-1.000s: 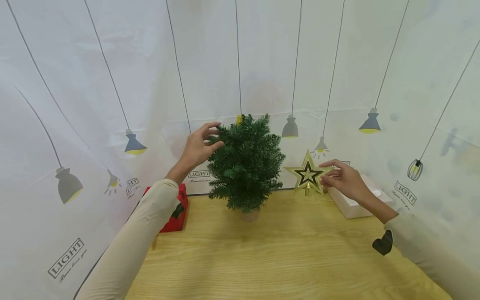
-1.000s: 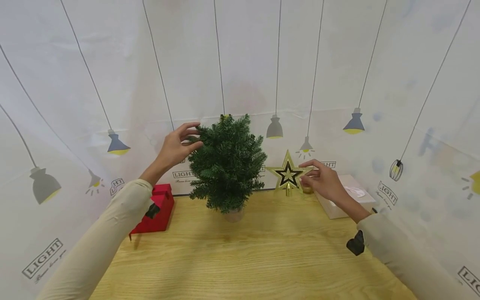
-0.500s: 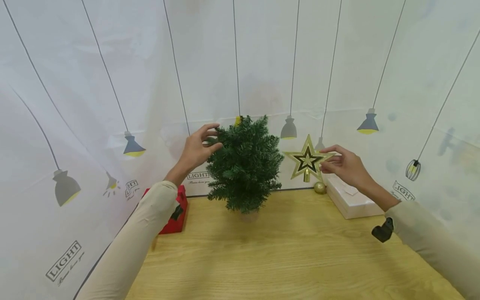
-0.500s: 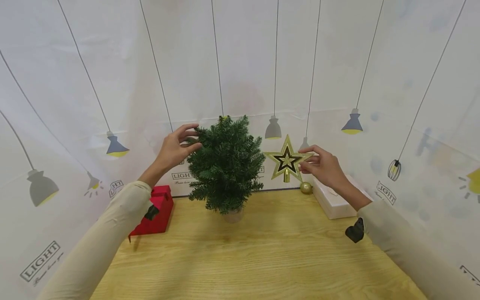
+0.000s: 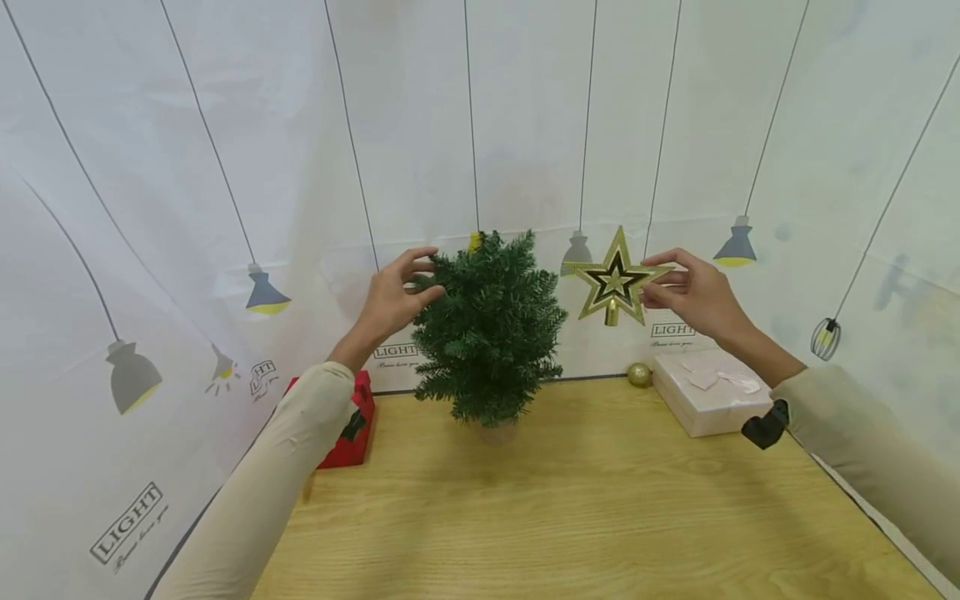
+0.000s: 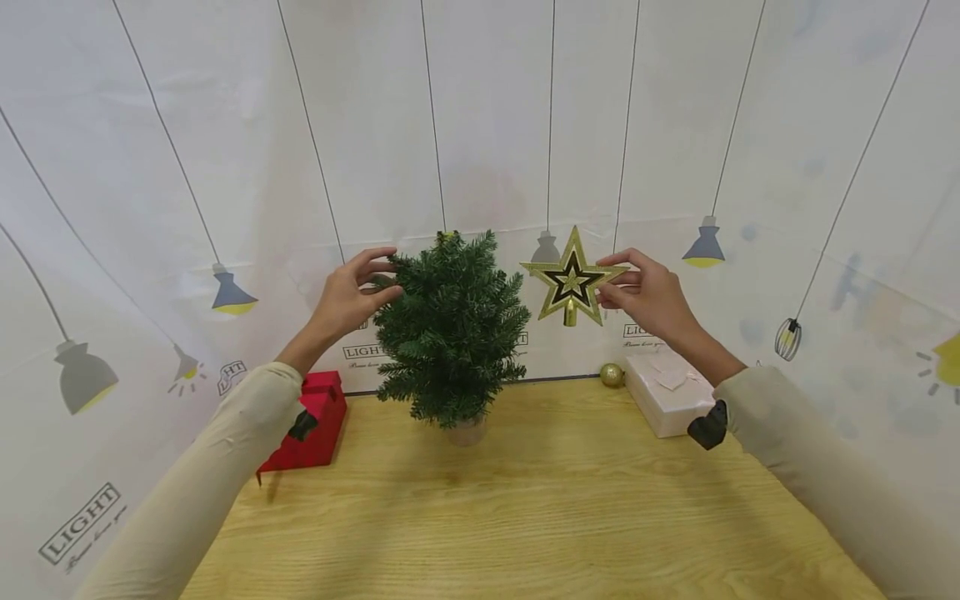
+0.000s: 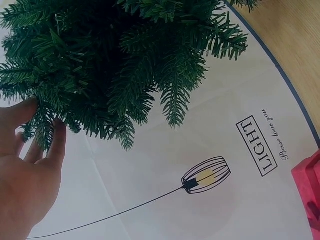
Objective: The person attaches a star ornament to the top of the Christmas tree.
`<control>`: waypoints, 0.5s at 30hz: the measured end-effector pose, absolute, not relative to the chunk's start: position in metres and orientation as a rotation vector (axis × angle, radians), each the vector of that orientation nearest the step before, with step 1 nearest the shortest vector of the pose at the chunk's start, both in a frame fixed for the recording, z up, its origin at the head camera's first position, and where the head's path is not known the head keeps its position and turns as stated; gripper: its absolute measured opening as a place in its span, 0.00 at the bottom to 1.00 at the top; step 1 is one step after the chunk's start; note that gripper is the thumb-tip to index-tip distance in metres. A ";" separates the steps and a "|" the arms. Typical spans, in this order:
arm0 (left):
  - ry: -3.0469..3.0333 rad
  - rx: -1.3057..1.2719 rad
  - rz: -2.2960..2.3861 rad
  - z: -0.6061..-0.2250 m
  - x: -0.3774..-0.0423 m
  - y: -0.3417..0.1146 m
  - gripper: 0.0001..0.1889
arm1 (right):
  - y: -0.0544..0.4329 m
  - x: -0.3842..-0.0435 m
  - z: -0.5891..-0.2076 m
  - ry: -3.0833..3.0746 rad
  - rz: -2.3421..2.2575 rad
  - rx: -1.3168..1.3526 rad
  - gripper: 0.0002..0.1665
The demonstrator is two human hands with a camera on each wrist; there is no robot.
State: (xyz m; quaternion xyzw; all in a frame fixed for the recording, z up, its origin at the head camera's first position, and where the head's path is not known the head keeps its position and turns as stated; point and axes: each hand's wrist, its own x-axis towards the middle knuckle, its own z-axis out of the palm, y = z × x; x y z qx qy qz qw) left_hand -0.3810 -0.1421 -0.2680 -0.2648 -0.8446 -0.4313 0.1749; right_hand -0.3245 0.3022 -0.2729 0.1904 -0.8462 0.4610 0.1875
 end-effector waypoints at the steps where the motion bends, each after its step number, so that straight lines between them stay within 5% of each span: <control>1: -2.393 -0.751 -1.222 -0.268 -0.381 -0.142 0.32 | 0.301 -0.325 -0.269 -2.377 1.292 0.524 0.21; 15: -2.371 -0.765 -1.259 -0.271 -0.382 -0.144 0.32 | 0.279 -0.340 -0.228 -2.287 1.307 0.538 0.21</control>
